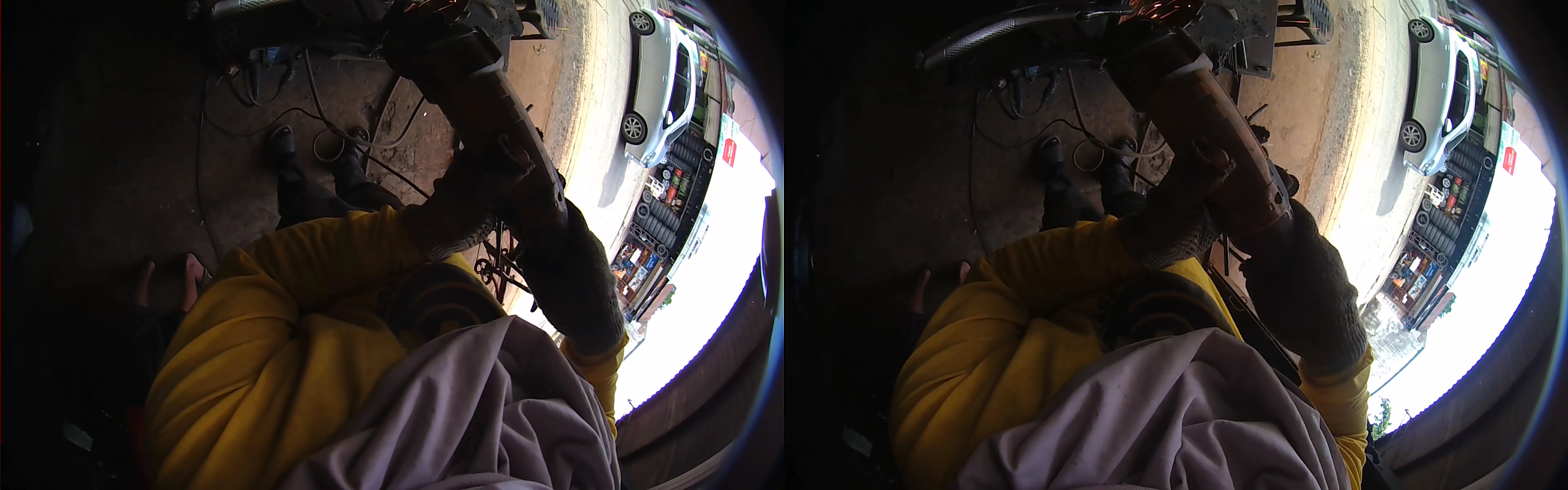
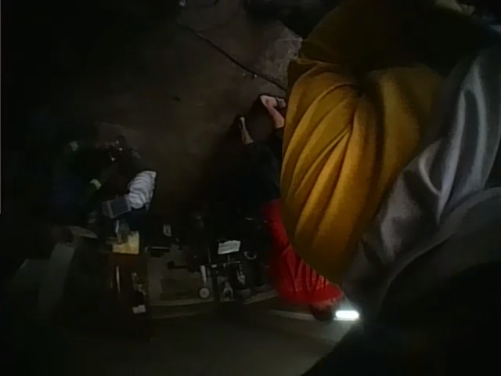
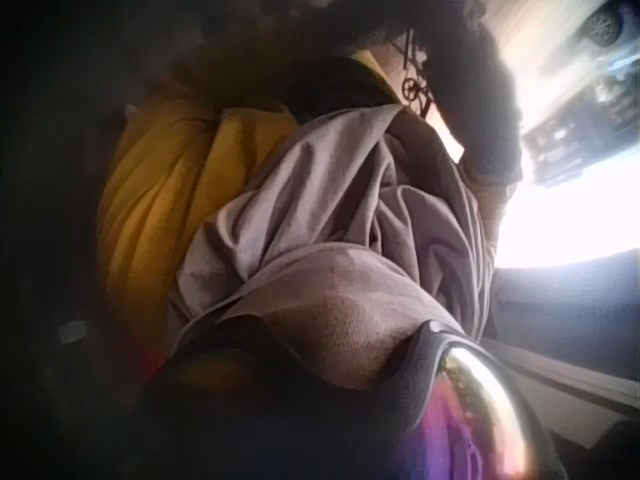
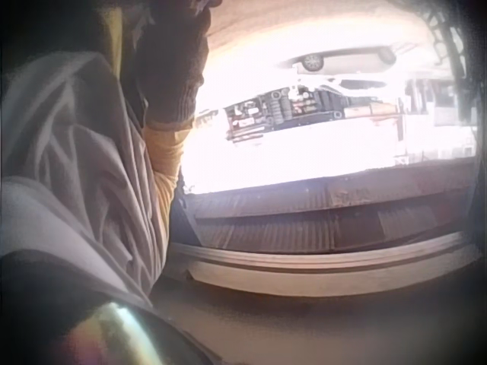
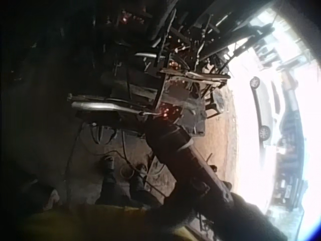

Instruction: The person uses an angle grinder to smooth the edges of metal plates and uses a welding tool to join pieces of a metal frame together.

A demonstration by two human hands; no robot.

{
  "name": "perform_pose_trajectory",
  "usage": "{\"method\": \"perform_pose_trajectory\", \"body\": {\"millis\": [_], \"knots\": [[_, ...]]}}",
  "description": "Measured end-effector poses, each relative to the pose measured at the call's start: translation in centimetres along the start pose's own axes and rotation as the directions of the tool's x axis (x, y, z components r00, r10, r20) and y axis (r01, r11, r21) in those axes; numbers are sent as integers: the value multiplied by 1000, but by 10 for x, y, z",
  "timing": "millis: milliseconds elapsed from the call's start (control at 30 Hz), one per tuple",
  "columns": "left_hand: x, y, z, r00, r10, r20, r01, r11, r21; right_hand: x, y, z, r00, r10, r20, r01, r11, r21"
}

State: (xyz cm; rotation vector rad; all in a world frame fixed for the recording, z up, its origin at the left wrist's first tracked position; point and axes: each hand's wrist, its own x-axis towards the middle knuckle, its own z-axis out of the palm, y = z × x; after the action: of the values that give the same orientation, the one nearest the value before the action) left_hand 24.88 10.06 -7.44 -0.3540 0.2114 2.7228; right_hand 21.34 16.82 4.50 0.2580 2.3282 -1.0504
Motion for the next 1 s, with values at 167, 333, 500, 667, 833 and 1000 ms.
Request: {"method": "perform_pose_trajectory", "body": {"millis": [167, 333, 500, 667, 833, 1000], "knots": [[8, -13, -9, 998, 57, -3, -56, 987, 153, -1, -6, -2, 1000, 9, -1, -9, 997, -73], [5, -7, -12, 975, 168, 142, -220, 781, 585, -25, -18, -9, 998, 55, -35, -61, 983, -176], [-2, 19, 8, 990, -136, 25, 138, 985, -105, -40, -28, -12, 996, 72, -58, -84, 966, -244], [1, 11, 2, 991, -114, -70, 100, 978, -184, -33, -22, -9, 999, 35, -38, -44, 964, -263], [-10, 27, 5, 990, -101, 96, 114, 983, -144, -40, -21, -3, 997, 43, -61, -58, 959, -278], [-12, 23, 13, 993, -118, 3, 118, 986, -121, -46, -20, -6, 997, 34, -62, -50, 960, -276]]}}
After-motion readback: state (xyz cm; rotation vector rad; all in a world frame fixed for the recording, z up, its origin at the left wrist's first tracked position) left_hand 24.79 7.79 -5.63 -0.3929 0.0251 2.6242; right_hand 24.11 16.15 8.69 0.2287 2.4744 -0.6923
